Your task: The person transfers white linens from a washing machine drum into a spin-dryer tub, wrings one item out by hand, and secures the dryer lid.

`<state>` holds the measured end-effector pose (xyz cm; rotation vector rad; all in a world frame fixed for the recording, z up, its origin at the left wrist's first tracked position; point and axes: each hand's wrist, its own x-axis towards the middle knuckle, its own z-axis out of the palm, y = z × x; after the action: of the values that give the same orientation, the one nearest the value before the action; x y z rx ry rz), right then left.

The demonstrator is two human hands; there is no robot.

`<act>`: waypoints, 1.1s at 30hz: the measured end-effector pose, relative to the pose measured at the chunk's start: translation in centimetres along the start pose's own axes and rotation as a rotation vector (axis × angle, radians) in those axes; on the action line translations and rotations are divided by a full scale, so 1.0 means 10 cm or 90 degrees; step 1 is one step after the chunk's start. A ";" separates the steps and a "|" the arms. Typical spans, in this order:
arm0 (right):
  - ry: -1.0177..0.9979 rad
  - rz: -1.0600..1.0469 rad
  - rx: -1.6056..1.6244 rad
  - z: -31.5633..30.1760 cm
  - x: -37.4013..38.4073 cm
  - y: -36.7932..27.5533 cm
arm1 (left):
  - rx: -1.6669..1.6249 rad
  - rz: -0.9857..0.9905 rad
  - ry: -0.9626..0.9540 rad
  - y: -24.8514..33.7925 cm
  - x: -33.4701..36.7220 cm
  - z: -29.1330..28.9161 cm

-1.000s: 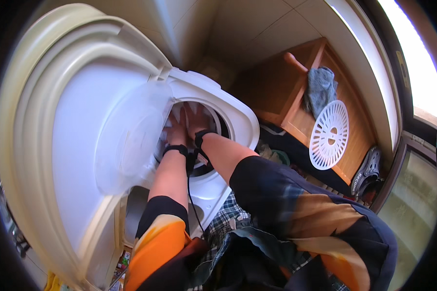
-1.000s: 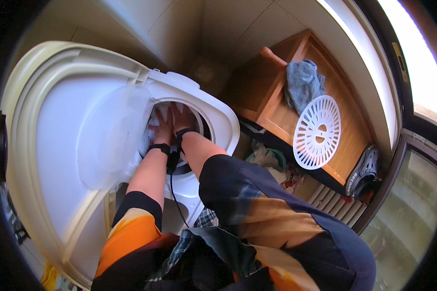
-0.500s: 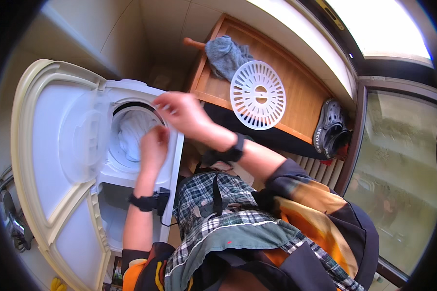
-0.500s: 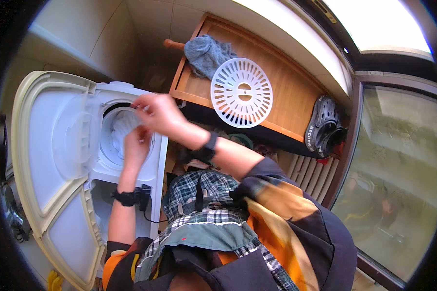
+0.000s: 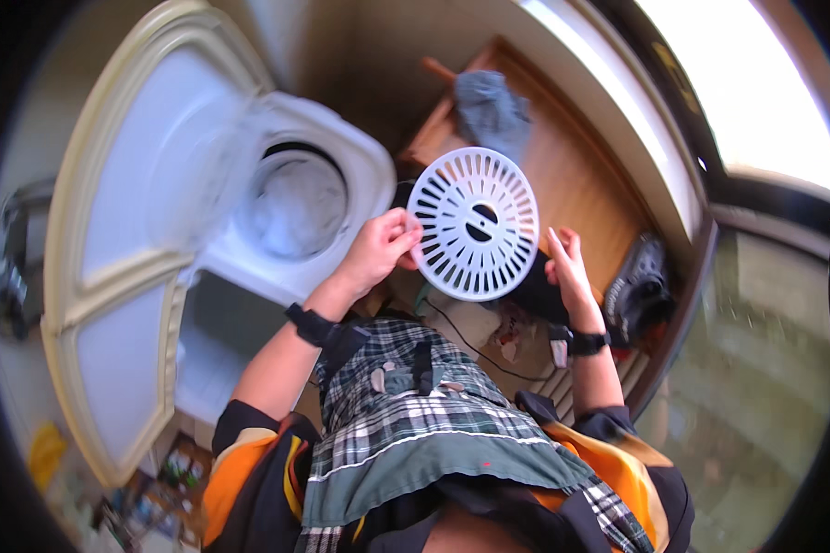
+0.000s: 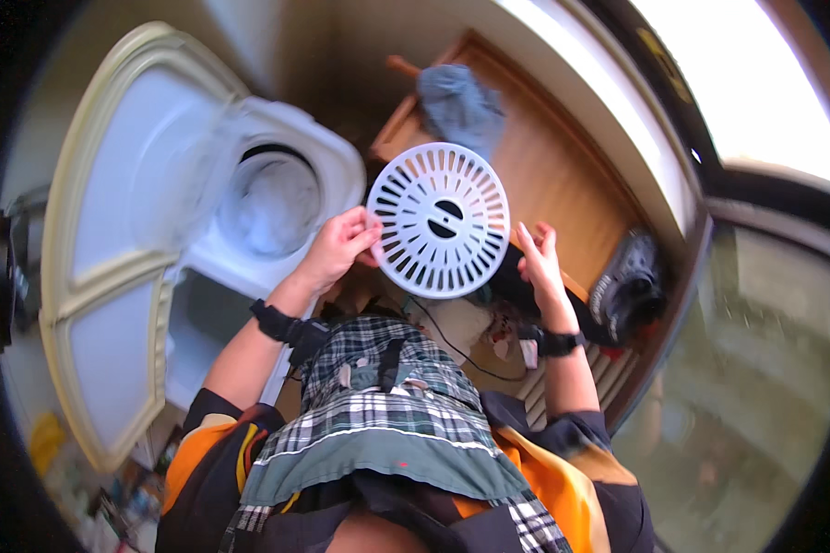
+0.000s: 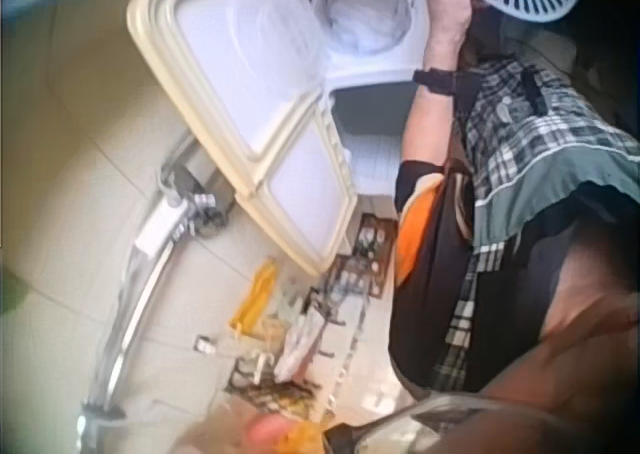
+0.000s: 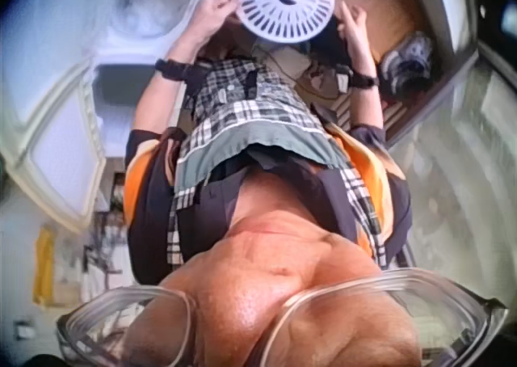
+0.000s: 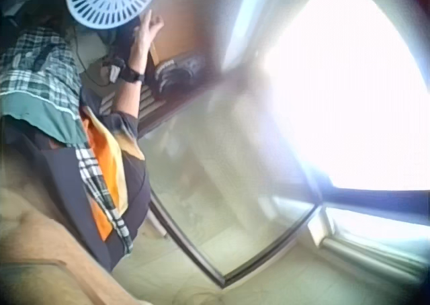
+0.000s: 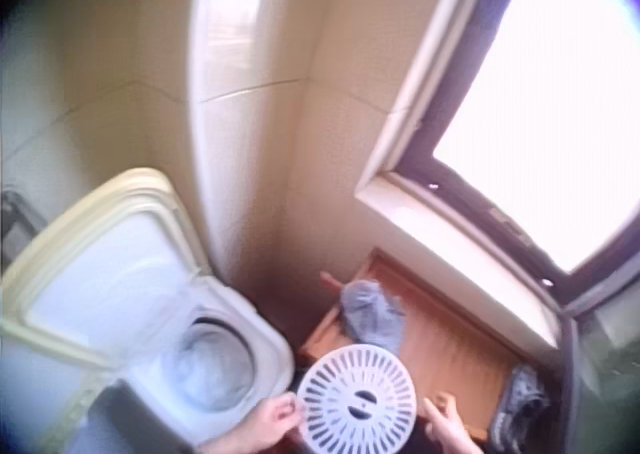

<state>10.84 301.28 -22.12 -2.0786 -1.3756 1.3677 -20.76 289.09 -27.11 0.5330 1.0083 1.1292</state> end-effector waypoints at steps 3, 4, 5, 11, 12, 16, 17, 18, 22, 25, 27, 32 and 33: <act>-0.219 -0.055 0.013 0.32 -0.22 -0.22 | 0.008 -0.095 0.075 0.06 -0.70 -0.59; -0.303 -0.120 0.043 0.47 -0.36 -0.39 | -0.021 -0.100 0.101 0.07 -0.93 -0.74; -0.357 -0.091 0.024 0.63 -0.41 -0.48 | -0.047 -0.113 0.123 0.09 -1.09 -0.84; -0.556 -0.155 -0.157 1.58 -0.39 -0.68 | -0.128 -0.138 0.224 0.00 -1.61 -1.27; -0.539 -0.139 -0.176 1.70 -0.35 -0.72 | -0.137 -0.142 0.246 0.00 -1.63 -1.34; -0.673 0.041 -0.071 2.16 -0.22 -0.76 | -0.080 -0.166 0.304 -0.03 -1.66 -1.56; -0.646 -0.008 -0.135 2.28 -0.17 -0.74 | -0.021 -0.192 0.347 0.05 -1.61 -1.54; -0.617 -0.057 -0.197 2.40 -0.11 -0.73 | -0.023 -0.193 0.348 0.06 -1.54 -1.57; -0.485 -0.228 -0.378 2.97 -0.14 -0.95 | 0.398 -0.154 0.458 0.16 -1.11 -1.63; -0.363 -0.457 -0.529 3.50 0.13 -0.77 | 0.616 -0.303 0.388 0.33 -0.56 -1.72; -0.332 -0.484 -0.546 3.74 0.18 -0.77 | 0.858 -0.199 0.402 0.24 -0.32 -1.85; -0.247 -0.451 -0.571 4.00 0.09 -0.58 | 0.915 -0.168 0.527 -0.27 -0.06 -2.17; -0.285 -0.476 -0.592 3.99 0.06 -0.56 | 0.915 -0.209 0.512 -0.38 -0.10 -2.30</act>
<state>-25.32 294.97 -38.71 -1.2989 -2.9979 0.9373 -39.00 283.92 -40.68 0.9824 2.5018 0.0930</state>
